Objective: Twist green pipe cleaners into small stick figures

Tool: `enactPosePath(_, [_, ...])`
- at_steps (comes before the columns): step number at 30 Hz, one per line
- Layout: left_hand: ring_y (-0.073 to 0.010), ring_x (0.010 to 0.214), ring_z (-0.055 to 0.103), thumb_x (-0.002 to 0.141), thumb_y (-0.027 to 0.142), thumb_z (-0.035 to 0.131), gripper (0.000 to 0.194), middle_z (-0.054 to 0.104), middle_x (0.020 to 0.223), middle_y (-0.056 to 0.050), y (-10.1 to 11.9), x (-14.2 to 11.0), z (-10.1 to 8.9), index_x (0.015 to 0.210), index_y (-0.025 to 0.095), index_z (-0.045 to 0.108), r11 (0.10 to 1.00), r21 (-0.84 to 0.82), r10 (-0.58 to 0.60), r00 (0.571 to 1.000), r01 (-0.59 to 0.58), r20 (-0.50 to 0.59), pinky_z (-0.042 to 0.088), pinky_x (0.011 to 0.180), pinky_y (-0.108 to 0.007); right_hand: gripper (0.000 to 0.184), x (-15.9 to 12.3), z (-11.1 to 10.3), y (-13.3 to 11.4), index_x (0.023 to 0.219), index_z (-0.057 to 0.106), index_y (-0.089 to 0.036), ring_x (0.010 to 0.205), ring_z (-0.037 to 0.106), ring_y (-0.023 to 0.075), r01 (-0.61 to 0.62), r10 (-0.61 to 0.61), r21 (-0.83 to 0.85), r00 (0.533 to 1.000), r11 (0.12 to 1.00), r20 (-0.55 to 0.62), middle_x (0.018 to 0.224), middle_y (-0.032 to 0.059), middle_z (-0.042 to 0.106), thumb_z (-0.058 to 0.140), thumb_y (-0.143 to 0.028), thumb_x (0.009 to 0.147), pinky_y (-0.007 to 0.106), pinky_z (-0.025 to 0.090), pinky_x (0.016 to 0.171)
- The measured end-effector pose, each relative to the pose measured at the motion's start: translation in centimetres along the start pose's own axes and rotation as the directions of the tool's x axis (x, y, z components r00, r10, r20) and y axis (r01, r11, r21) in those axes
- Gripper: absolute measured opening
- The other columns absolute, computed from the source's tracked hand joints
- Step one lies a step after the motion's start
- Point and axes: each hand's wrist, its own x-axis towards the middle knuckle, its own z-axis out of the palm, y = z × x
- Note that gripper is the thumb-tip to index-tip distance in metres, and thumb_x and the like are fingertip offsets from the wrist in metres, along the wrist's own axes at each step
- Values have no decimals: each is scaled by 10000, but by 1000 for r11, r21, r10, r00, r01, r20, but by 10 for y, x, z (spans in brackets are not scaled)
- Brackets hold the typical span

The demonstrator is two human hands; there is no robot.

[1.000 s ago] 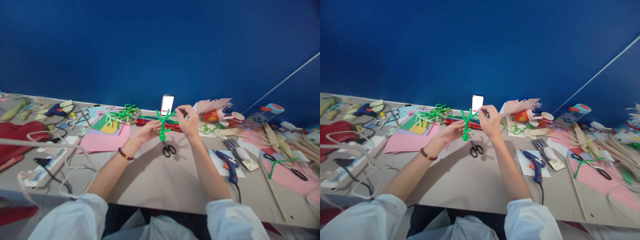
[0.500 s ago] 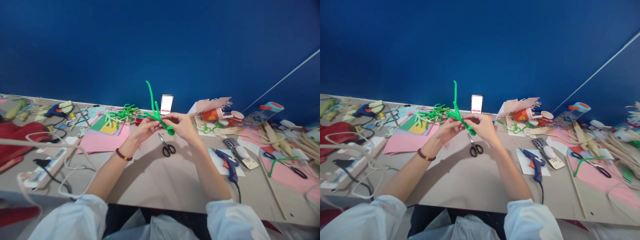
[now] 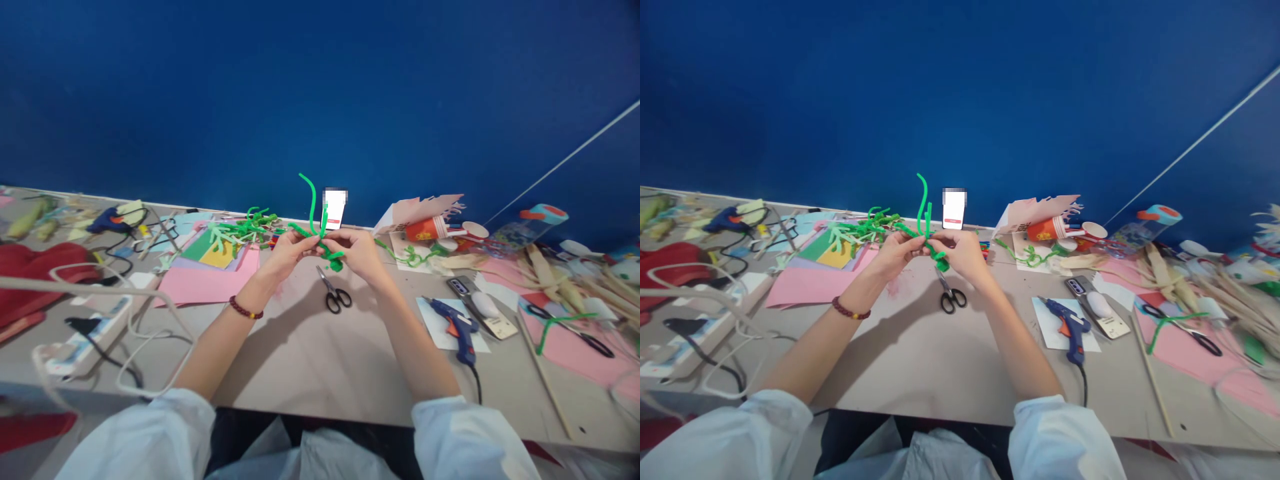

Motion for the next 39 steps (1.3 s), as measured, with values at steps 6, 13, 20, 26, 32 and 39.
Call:
enactPosePath(6, [-132, 602, 637, 625, 293, 809, 242, 674, 657, -34, 4, -2, 3, 722, 108, 687, 996, 86, 19, 995, -11, -101, 540, 675, -300, 176, 1, 5, 3, 785, 716, -166, 750, 679, 208, 52, -54, -84, 998, 995, -23, 799, 73, 727, 628, -319, 770, 327, 538, 676])
enactPosePath(13, [-128, 593, 634, 632, 273, 800, 206, 667, 636, -34, 6, -4, 5, 664, 111, 676, 996, 91, 7, 993, 4, -121, 539, 666, -290, 157, 2, 10, 8, 744, 693, -184, 714, 668, 201, 83, -92, -140, 994, 987, -59, 760, 58, 713, 598, -306, 773, 317, 521, 648])
enactPosePath(20, [-115, 588, 619, 645, 289, 801, 220, 665, 618, -28, 0, 0, 2, 669, 120, 662, 999, 45, -10, 996, 14, -91, 508, 657, -267, 147, 3, 11, 11, 725, 668, -206, 702, 639, 184, 112, -121, -180, 992, 977, -40, 743, 39, 692, 571, -292, 797, 306, 489, 651])
enactPosePath(26, [-111, 574, 608, 575, 316, 847, 293, 652, 574, -22, -5, 2, -1, 629, 117, 639, 996, -43, -83, 994, 80, -77, 491, 648, -260, 153, 5, 11, 13, 722, 609, -201, 685, 591, 162, 207, -212, -312, 977, 927, 18, 736, 35, 654, 510, -242, 831, 280, 450, 655])
enactPosePath(32, [-105, 554, 597, 560, 354, 859, 321, 657, 579, -31, -9, 4, -6, 632, 112, 661, 991, -45, -129, 992, 129, -2, 481, 634, -253, 144, 8, 5, 14, 762, 586, -192, 706, 573, 152, 354, -335, -399, 935, 846, 120, 764, 39, 639, 477, -216, 852, 265, 439, 670])
enactPosePath(39, [-106, 546, 588, 555, 355, 863, 324, 645, 576, -23, -6, 2, -6, 628, 113, 660, 991, -44, -129, 991, 130, 26, 479, 641, -267, 139, 7, 3, 15, 794, 595, -195, 737, 595, 165, 330, -304, -313, 944, 891, 128, 795, 44, 653, 479, -237, 858, 295, 469, 700])
